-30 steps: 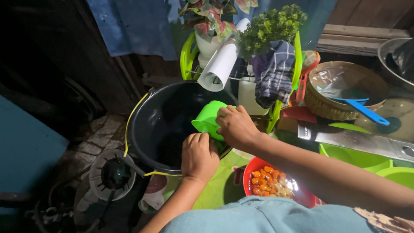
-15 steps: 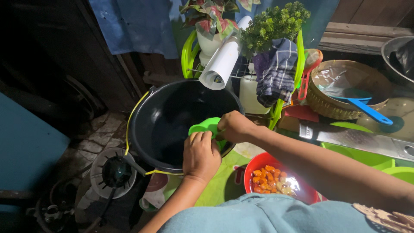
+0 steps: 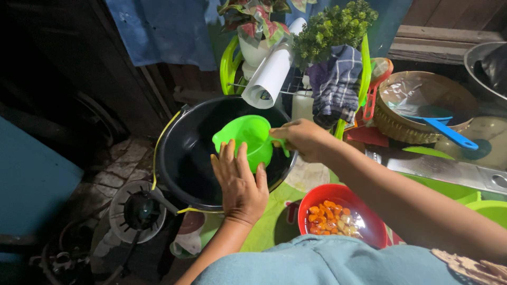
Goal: The person scoops water from a black bucket using a green cup and pours it into a red bowl containing chopped orange and yellow vegetables. They then wash the vegetables by hand in the water and transfer them into a green bowl.
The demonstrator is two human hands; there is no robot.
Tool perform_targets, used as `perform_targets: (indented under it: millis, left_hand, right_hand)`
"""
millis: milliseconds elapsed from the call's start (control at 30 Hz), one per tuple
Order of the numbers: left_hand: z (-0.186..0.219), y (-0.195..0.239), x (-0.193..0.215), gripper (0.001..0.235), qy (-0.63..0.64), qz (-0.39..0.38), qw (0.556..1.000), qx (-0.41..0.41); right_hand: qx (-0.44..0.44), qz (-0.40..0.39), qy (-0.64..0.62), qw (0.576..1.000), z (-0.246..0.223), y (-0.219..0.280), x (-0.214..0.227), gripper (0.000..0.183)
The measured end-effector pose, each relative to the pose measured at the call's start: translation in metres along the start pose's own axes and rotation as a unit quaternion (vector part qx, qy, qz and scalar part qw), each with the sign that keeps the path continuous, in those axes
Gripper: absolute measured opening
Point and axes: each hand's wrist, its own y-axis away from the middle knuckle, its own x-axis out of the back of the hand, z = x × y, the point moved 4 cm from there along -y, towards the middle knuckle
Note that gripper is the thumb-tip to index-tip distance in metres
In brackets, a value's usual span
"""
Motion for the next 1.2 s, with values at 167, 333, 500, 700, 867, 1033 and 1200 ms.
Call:
perform_targets:
  millis: [167,333,500,700,867,1033,1200]
  left_hand:
    - [0.001,0.002,0.003,0.063,0.034,-0.002,0.999,-0.023]
    - [0.005,-0.001,0.006,0.062,0.065,-0.019,0.997,-0.041]
    - [0.022,-0.006,0.003,0.058,0.080,-0.040,0.995,-0.044]
    - [0.068,-0.003,-0.012,0.049,0.178,-0.091,0.970,-0.140]
    - [0.090,0.020,-0.041,0.043,0.236,-0.206,0.931,-0.186]
    - [0.081,0.060,-0.087,0.047,0.260,-0.344,0.896,-0.103]
    - [0.063,0.097,-0.127,0.047,0.255,-0.406,0.877,-0.001]
  right_hand:
    - [0.010,0.052,-0.049,0.997,-0.019,0.036,0.031,0.028]
    - [0.004,0.118,-0.087,0.989,-0.032,0.087,0.063,0.031]
    - [0.013,0.169,-0.051,0.984,-0.024,0.145,0.108,0.036]
    - [-0.018,0.220,-0.034,0.975,0.022,0.204,0.151,0.039]
    - [-0.108,0.274,0.073,0.953,0.067,0.232,0.163,0.042]
    - [-0.173,0.323,0.177,0.914,0.098,0.250,0.158,0.052]
    - [-0.229,0.297,0.218,0.901,0.114,0.258,0.143,0.049]
